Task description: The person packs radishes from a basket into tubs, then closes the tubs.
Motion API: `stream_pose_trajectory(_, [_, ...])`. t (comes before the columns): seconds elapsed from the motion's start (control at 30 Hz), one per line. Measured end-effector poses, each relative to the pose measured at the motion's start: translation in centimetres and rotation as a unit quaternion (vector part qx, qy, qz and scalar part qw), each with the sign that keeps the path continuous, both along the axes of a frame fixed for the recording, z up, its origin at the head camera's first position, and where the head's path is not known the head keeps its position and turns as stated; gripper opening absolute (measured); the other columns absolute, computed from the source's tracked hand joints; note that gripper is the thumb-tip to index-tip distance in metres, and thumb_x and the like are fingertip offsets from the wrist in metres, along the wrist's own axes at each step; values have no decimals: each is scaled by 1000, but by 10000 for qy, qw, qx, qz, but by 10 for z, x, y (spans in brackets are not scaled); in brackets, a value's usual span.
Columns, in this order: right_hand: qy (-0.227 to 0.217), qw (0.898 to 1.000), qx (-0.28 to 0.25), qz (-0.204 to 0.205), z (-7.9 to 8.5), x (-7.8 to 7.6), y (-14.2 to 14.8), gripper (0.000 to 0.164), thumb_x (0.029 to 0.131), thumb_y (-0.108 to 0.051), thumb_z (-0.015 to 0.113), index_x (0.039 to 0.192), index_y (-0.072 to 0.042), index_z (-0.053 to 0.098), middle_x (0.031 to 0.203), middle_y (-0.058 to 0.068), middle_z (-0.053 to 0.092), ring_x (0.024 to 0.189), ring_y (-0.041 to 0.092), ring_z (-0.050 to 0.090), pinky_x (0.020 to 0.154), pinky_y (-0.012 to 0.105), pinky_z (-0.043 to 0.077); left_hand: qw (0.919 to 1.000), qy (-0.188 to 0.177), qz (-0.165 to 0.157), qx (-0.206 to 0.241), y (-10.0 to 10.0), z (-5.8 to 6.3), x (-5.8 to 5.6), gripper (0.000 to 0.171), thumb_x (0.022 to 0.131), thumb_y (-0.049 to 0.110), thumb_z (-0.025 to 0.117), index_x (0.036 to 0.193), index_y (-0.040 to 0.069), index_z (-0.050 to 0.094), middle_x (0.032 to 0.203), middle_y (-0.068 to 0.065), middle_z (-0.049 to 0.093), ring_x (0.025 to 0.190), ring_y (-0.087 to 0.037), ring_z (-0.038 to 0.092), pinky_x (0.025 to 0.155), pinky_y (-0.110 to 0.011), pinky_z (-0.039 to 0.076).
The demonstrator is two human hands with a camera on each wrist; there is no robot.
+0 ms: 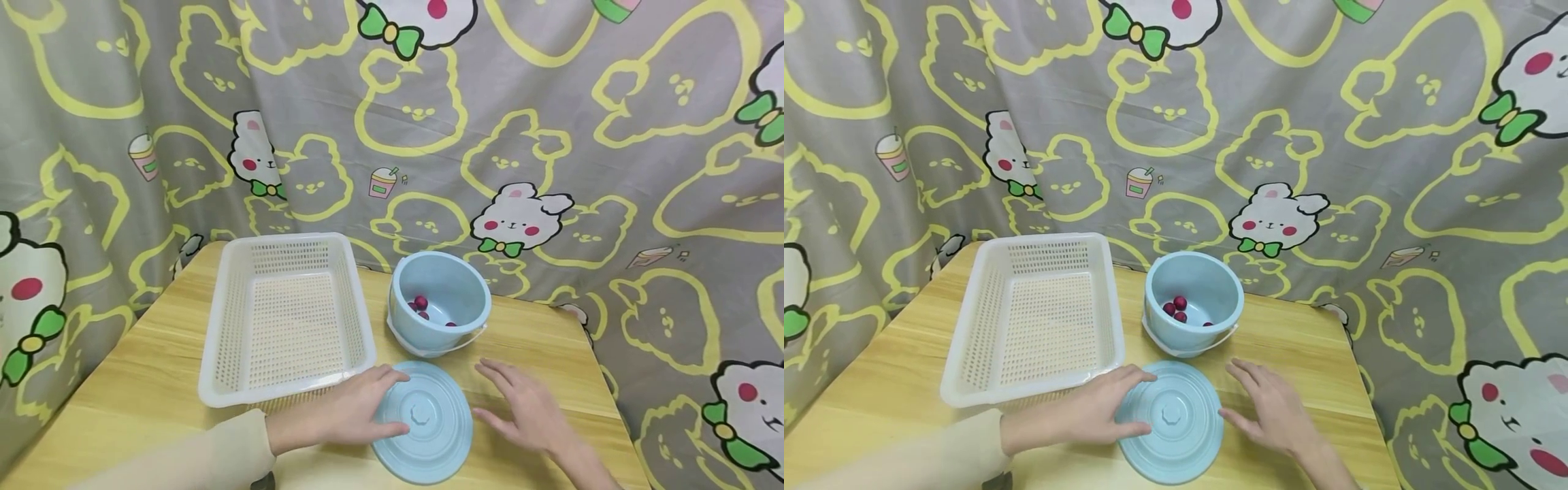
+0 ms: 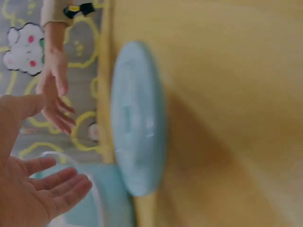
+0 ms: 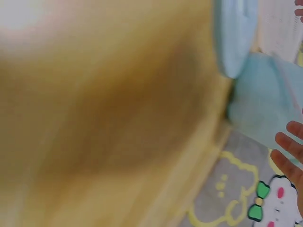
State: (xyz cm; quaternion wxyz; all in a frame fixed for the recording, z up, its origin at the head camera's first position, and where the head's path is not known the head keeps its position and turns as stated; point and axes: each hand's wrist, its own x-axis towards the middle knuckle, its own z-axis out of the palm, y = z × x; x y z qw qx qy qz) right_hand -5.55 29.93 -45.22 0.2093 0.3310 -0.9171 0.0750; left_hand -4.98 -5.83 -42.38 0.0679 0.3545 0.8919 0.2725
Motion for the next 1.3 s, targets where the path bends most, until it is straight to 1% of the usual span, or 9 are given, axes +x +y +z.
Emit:
stream_pose_trajectory(0.07, [-144,9998,93,-50,-9,6,1,78,80,-54,86,143,-13,64,139,7,70,118,28,72,94,49,63,9999,-67,-26,-149,-3,-8,4,75,93,56,75,148,9,55,139,-7,65,130,-23,64,113,-41,56])
stream_pose_trajectory(0.2, [-451,9983,298,-221,-22,15,4,82,80,-61,85,144,-16,62,142,4,68,122,24,70,97,47,63,9993,-40,-77,-364,-6,-20,13,83,90,59,76,150,8,51,145,-9,61,134,-25,61,114,-42,55])
stream_pose_trajectory(0.33, [-778,9953,505,-288,-33,23,4,88,80,-70,81,148,-18,60,145,1,66,125,21,69,98,44,62,9981,-36,55,-611,-9,-30,21,94,87,65,76,153,6,47,153,-16,55,138,-32,58,112,-48,56])
stream_pose_trajectory(0.43, [-973,9930,602,-298,-41,27,3,92,81,-77,75,150,-19,58,146,0,65,126,20,68,98,44,62,9969,-38,165,-774,-12,-37,27,102,85,69,76,155,3,43,156,-26,50,140,-39,57,111,-55,55])
stream_pose_trajectory(0.6, [-1089,9912,678,-312,-50,31,2,98,80,-86,67,152,-20,56,147,-1,64,128,18,66,101,44,61,9954,211,277,-892,-17,-48,33,106,83,70,76,155,0,43,153,-31,51,138,-43,57,114,-57,53])
stream_pose_trajectory(0.8, [-1086,9917,655,-206,-54,33,3,104,76,-90,66,150,-18,57,145,0,65,129,18,64,101,45,60,9927,524,330,-1036,-20,-60,35,104,83,68,78,153,-1,44,149,-31,54,139,-41,56,116,-56,51])
stream_pose_trajectory(1.0, [-1003,9916,810,-114,-57,33,5,107,76,-92,64,152,-17,56,148,2,63,132,21,63,102,46,60,9878,925,255,-1224,-19,-68,33,102,84,68,77,152,0,46,150,-28,53,140,-41,54,114,-56,52])
stream_pose_trajectory(1.2, [-976,9918,821,-125,-60,34,6,103,77,-90,64,151,-18,57,150,2,62,134,23,62,103,47,59,9834,1158,148,-1388,-16,-74,31,99,86,71,73,152,1,48,151,-26,52,140,-39,53,113,-54,53])
stream_pose_trajectory(1.3, [-1068,9908,811,-158,-60,35,5,101,78,-89,64,151,-19,57,151,2,62,135,23,62,103,47,59,9828,1265,137,-1335,-15,-76,31,97,87,71,72,151,2,49,150,-26,53,140,-38,54,113,-53,53])
